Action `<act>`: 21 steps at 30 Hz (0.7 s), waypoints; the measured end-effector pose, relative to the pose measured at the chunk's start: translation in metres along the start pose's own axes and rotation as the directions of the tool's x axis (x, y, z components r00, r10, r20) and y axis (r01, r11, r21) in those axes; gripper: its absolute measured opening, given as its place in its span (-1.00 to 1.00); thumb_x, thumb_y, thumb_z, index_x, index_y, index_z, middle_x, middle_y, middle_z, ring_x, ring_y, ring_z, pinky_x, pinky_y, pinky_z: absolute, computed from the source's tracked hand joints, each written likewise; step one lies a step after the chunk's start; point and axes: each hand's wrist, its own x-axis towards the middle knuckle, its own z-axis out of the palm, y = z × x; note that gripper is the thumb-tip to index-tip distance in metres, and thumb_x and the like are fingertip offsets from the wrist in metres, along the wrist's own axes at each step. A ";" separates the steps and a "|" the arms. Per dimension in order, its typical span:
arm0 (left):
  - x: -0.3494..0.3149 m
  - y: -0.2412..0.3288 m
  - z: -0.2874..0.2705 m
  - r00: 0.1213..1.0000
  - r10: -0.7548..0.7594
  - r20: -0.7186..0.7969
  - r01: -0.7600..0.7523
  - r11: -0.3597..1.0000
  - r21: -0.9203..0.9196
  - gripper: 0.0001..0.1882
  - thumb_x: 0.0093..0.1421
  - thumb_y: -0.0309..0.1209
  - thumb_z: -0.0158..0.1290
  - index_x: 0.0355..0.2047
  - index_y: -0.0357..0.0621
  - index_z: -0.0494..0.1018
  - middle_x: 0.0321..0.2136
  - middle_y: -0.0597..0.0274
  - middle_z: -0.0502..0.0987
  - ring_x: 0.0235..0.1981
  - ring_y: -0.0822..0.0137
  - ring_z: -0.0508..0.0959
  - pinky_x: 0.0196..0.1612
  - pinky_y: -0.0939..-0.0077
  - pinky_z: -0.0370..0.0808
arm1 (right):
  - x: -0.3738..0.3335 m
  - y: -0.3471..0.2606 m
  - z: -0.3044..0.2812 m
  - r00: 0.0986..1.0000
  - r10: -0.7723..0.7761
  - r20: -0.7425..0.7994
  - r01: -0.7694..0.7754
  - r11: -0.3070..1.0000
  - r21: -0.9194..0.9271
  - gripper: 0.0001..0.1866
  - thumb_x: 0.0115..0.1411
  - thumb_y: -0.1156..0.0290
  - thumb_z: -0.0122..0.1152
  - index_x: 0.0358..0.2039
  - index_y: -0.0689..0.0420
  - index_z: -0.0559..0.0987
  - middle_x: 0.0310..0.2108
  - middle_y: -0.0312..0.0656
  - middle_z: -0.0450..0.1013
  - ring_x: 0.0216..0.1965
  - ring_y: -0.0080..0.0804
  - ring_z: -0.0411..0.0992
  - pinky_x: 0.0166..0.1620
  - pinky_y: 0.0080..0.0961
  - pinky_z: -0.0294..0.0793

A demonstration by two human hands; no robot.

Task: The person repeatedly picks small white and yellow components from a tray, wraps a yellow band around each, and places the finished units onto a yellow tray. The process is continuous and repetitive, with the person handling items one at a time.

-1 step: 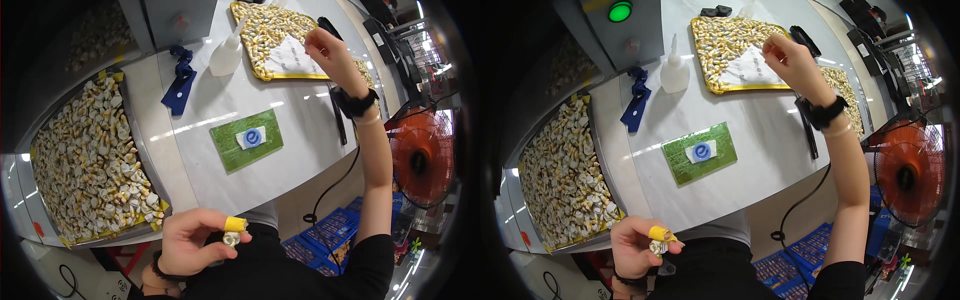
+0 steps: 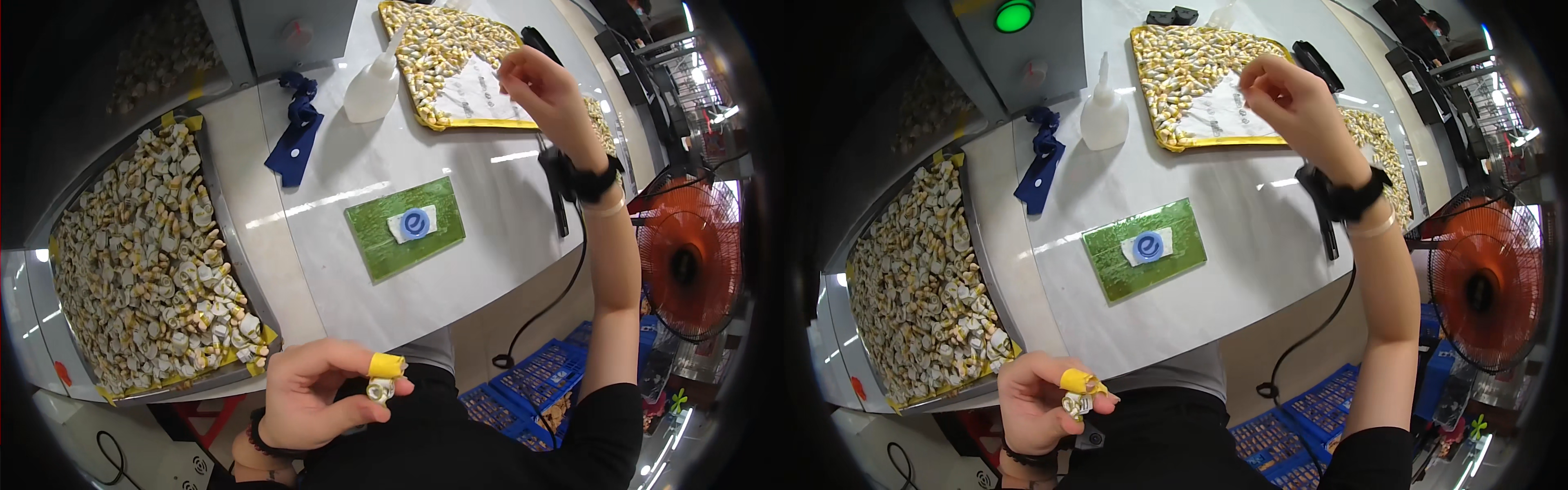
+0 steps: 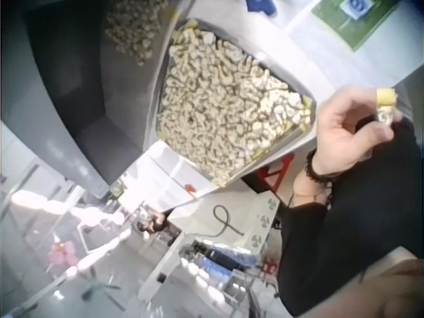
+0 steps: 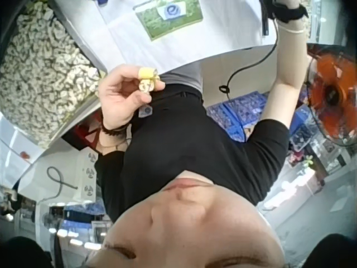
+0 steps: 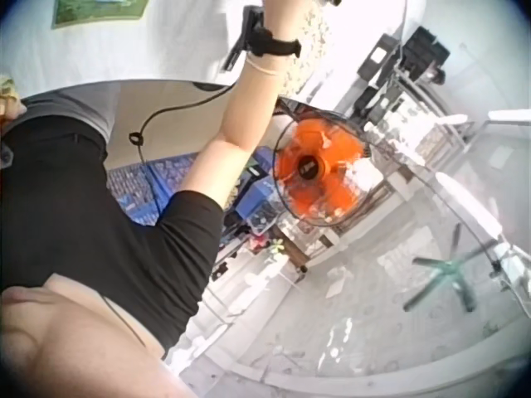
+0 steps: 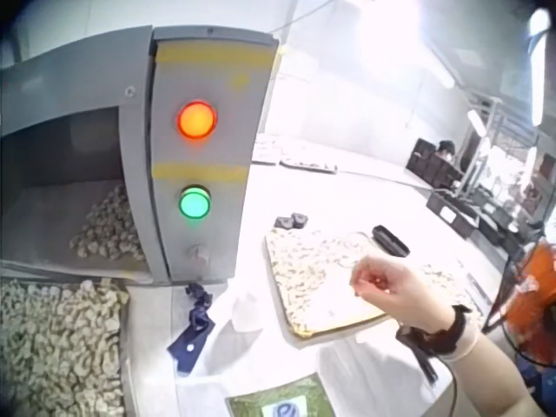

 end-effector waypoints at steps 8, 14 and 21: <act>0.002 0.001 -0.007 0.999 -0.029 -0.021 0.029 0.999 -0.019 -0.67 -0.02 -0.57 0.21 -0.23 -0.42 0.40 -0.31 -0.04 0.52 -0.23 0.18 0.57 -0.16 0.35 0.51 | -0.062 -0.092 0.040 0.925 -0.069 0.373 0.059 0.998 0.039 -0.89 -0.03 0.60 0.18 -0.42 0.21 0.53 -0.59 -0.21 0.43 -0.60 -0.44 0.41 -0.54 -0.59 0.38; 0.005 0.006 0.007 0.974 -0.097 -0.205 0.089 0.995 -0.048 -0.56 -0.12 -0.30 0.31 -0.39 -0.34 0.35 -0.51 -0.06 0.52 -0.45 0.17 0.59 -0.29 0.17 0.58 | -0.060 -0.081 0.055 0.895 -0.308 0.323 0.334 0.942 -0.026 -0.89 -0.05 0.57 0.21 -0.46 0.22 0.48 -0.58 -0.17 0.42 -0.55 -0.29 0.41 -0.48 -0.45 0.40; 0.006 0.006 0.006 0.966 -0.149 -0.212 0.139 0.988 -0.060 -0.50 -0.09 -0.13 0.26 -0.38 -0.33 0.35 -0.59 0.04 0.51 -0.50 0.25 0.56 -0.33 0.19 0.58 | -0.061 -0.081 0.063 0.859 -0.363 0.361 0.451 0.870 -0.201 -0.83 -0.13 0.60 0.25 -0.45 0.17 0.51 -0.55 -0.22 0.37 -0.47 -0.29 0.38 -0.42 -0.44 0.39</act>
